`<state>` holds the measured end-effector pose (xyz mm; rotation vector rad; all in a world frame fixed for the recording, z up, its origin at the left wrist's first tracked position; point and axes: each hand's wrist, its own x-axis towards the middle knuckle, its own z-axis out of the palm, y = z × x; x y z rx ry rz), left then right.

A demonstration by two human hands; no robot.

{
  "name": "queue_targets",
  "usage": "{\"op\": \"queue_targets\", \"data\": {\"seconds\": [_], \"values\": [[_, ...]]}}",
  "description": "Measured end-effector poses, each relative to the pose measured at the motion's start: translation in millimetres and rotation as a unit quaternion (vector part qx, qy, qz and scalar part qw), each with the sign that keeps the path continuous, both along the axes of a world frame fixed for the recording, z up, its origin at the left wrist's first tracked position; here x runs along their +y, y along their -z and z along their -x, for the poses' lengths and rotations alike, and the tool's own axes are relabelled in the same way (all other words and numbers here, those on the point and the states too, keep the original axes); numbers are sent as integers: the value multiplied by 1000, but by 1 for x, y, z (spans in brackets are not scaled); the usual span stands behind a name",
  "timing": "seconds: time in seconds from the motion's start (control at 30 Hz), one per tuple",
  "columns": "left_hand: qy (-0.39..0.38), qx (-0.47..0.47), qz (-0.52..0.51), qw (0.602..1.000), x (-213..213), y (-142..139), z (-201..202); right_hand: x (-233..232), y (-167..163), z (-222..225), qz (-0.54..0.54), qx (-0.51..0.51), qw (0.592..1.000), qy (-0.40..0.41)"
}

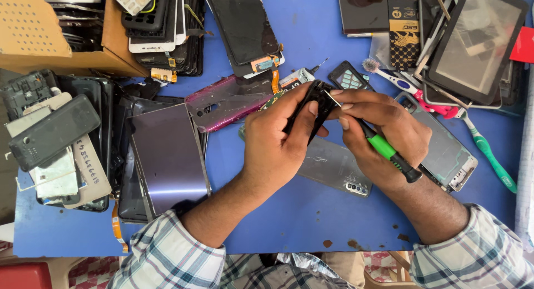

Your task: The person holds a phone midframe in one hand and uses a green-handled screwdriver to pry and unscrew the housing, working around the edges of the device. They reposition the phone repeatedly to work on different sides, then set it down on the cluttered workbench near the end.

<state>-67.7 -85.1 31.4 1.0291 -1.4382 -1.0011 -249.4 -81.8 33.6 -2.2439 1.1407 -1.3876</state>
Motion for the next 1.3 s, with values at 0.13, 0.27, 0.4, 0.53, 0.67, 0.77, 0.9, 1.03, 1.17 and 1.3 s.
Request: {"op": "queue_targets", "data": {"seconds": [0.13, 0.27, 0.4, 0.53, 0.67, 0.77, 0.9, 1.03, 1.17, 1.3], "values": [[-4, -2, 4, 1000, 0, 0, 0, 1, 1, 0, 12, 17, 1000, 4], [0, -5, 12, 1000, 1, 0, 1, 2, 3, 0, 24, 14, 1000, 8], [-2, -17, 24, 1000, 2, 0, 0, 1, 3, 0, 33, 4, 999, 2], [-1, -17, 31, 999, 3, 0, 0, 1, 1, 1, 40, 14, 999, 5], [-4, -11, 25, 1000, 3, 0, 2, 0, -3, 2, 35, 32, 999, 8], [-5, -9, 19, 1000, 3, 1, 4, 2, -5, 2, 28, 36, 999, 13], [-4, -8, 18, 1000, 2, 2, 4, 2, -6, 2, 26, 42, 999, 10], [13, 9, -15, 1000, 2, 2, 3, 2, -5, 3, 25, 36, 999, 8], [14, 21, -18, 1000, 3, 1, 3, 4, -6, 4, 22, 28, 999, 3], [14, 9, -5, 1000, 4, 0, 3, 5, -7, 2, 27, 11, 1000, -9]]}}
